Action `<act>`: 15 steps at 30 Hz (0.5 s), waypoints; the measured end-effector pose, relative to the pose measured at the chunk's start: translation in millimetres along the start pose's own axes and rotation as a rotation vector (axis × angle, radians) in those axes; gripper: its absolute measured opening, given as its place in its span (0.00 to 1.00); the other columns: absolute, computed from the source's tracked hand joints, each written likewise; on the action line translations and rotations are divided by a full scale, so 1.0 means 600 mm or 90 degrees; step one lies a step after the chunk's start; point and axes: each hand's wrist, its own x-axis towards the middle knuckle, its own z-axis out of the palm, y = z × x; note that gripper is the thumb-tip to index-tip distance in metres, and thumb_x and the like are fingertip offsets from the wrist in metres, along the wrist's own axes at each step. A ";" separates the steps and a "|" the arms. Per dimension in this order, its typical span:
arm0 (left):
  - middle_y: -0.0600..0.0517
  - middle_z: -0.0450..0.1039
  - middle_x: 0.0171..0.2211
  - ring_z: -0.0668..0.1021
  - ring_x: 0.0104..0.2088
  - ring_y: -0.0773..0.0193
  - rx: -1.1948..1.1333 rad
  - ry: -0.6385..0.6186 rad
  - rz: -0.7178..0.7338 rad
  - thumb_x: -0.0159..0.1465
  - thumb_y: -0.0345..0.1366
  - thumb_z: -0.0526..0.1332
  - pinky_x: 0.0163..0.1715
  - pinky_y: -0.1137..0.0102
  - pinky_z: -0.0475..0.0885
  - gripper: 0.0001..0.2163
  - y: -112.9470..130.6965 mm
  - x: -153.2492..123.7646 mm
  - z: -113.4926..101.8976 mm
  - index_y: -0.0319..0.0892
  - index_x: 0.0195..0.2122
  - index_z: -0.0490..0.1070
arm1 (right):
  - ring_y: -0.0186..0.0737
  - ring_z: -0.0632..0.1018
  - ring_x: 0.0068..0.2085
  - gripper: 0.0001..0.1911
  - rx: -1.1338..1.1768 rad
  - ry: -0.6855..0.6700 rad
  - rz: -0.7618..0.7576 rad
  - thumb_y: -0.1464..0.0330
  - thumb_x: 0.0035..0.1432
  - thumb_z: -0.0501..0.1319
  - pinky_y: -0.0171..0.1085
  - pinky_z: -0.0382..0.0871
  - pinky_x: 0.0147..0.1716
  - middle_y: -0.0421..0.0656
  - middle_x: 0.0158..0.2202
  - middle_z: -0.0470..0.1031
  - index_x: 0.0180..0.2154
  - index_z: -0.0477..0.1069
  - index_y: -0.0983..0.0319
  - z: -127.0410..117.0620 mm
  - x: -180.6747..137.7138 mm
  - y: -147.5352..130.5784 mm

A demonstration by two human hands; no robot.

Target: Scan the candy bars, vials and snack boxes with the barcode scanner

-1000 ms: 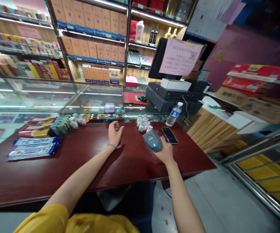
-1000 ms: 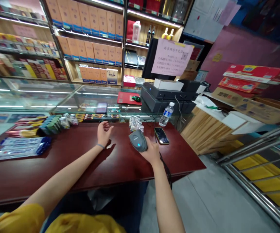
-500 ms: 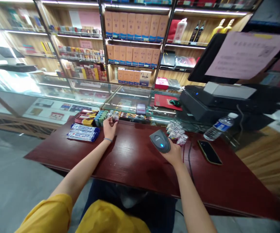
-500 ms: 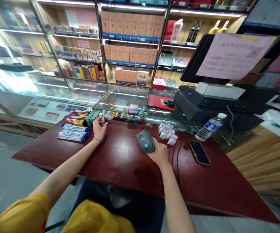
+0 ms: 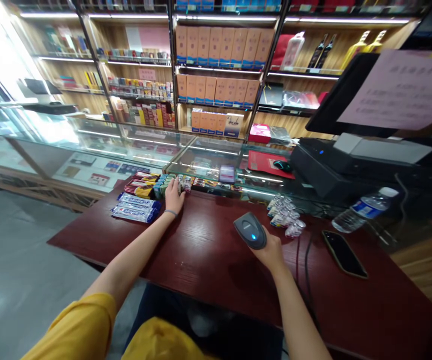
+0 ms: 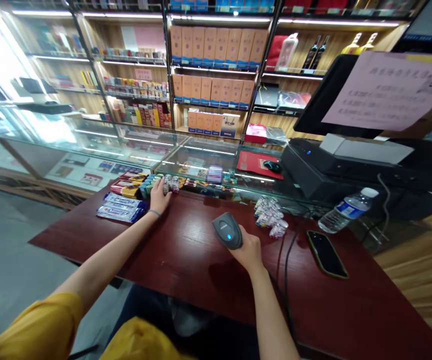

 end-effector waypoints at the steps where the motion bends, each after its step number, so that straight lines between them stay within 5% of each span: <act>1: 0.34 0.56 0.66 0.60 0.66 0.41 0.028 -0.009 -0.011 0.57 0.28 0.64 0.65 0.49 0.54 0.34 0.004 0.002 0.007 0.38 0.66 0.59 | 0.47 0.82 0.26 0.16 0.008 -0.004 0.007 0.63 0.53 0.62 0.37 0.72 0.25 0.42 0.26 0.80 0.44 0.70 0.60 0.000 -0.002 0.001; 6: 0.30 0.49 0.68 0.57 0.64 0.33 0.129 0.002 -0.093 0.56 0.29 0.64 0.62 0.43 0.54 0.37 0.018 0.002 0.037 0.35 0.67 0.55 | 0.48 0.83 0.27 0.17 0.007 -0.027 0.010 0.63 0.53 0.61 0.37 0.72 0.26 0.43 0.28 0.80 0.45 0.69 0.60 0.003 -0.006 -0.001; 15: 0.37 0.66 0.50 0.68 0.53 0.46 0.050 0.082 -0.037 0.62 0.27 0.57 0.56 0.52 0.62 0.20 0.003 0.000 0.041 0.38 0.56 0.72 | 0.47 0.82 0.26 0.15 -0.012 -0.048 -0.011 0.64 0.53 0.61 0.37 0.71 0.26 0.42 0.28 0.80 0.44 0.69 0.60 0.004 -0.006 -0.001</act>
